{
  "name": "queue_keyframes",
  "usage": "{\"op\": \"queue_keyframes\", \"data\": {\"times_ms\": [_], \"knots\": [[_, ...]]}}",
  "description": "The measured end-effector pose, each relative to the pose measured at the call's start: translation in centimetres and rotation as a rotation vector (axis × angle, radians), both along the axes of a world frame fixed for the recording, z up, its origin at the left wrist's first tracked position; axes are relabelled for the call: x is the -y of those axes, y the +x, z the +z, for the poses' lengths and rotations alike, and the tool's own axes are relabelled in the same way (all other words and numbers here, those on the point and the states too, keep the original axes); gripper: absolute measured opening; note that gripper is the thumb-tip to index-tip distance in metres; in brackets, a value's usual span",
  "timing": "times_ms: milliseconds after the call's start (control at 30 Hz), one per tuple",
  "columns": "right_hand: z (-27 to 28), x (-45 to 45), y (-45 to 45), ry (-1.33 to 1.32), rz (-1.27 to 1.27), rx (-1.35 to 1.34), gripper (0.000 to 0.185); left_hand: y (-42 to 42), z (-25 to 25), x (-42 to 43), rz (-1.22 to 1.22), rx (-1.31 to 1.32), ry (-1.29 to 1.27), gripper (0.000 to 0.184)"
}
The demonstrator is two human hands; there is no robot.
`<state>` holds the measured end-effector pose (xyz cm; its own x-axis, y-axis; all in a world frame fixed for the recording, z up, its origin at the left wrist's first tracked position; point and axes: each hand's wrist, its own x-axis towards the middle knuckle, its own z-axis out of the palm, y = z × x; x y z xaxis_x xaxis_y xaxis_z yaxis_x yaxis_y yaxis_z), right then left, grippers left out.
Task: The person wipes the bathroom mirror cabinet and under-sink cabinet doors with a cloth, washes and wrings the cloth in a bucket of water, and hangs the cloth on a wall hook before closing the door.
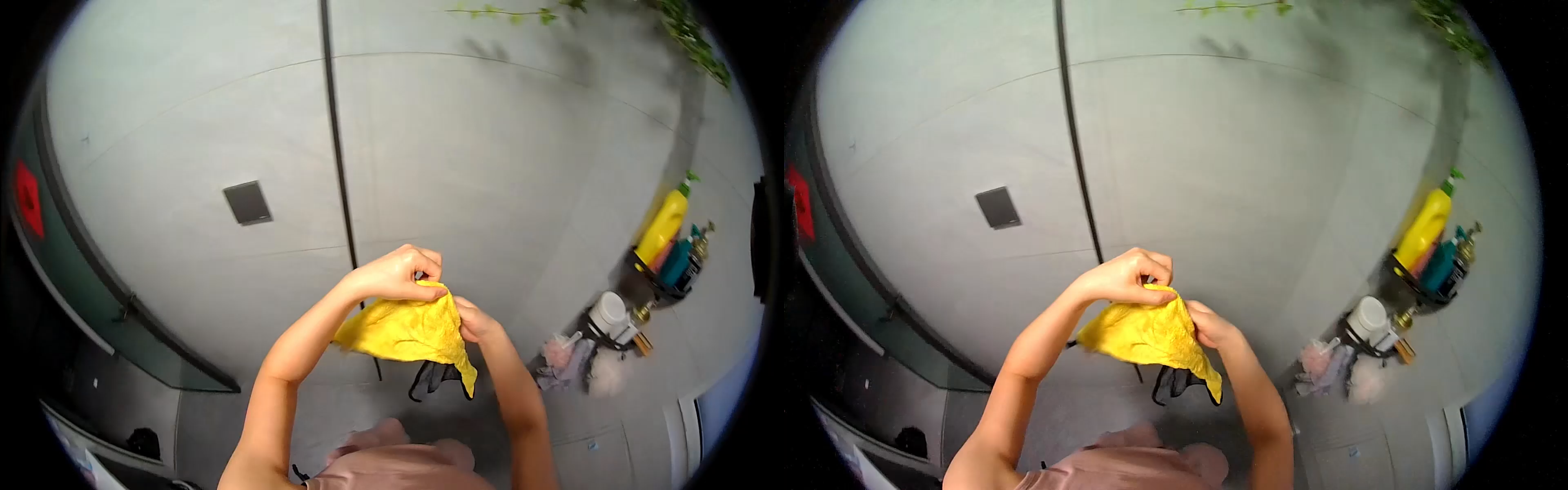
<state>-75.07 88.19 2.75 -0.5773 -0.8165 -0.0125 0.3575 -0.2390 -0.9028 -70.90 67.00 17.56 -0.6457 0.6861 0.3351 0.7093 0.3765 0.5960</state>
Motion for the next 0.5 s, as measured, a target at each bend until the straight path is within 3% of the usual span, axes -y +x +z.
{"op": "queue_keyframes", "data": {"times_ms": [33,67,100,167,233,300,500], "knots": [[1.4,1.0,0.1,-0.098,0.123,-0.066,0.051,0.1,-0.2,1.4,0.031,0.003,0.003,0.03],[3.0,1.9,0.6,-0.017,0.067,-0.051,0.038,0.4,-0.5,2.6,0.054,-0.046,0.053,0.028],[3.6,2.7,0.3,-0.013,0.091,-0.051,0.038,0.6,-0.8,3.6,0.073,-0.097,0.101,0.026],[4.6,3.4,-0.4,0.069,-0.036,-0.427,0.023,0.2,-2.3,5.3,0.193,-0.094,0.148,0.026],[5.9,4.5,-0.7,0.082,-0.089,-0.42,0.019,0.8,-3.1,6.5,0.323,-0.096,0.192,0.027],[6.2,5.1,-2.1,0.129,-0.074,-0.594,0.019,1.3,-3.5,7.1,0.528,0.211,-0.087,0.036],[9.3,7.3,-4.8,0.057,0.226,-0.654,0.022,4.7,-1.0,7.8,0.457,0.013,0.361,0.015]]}}
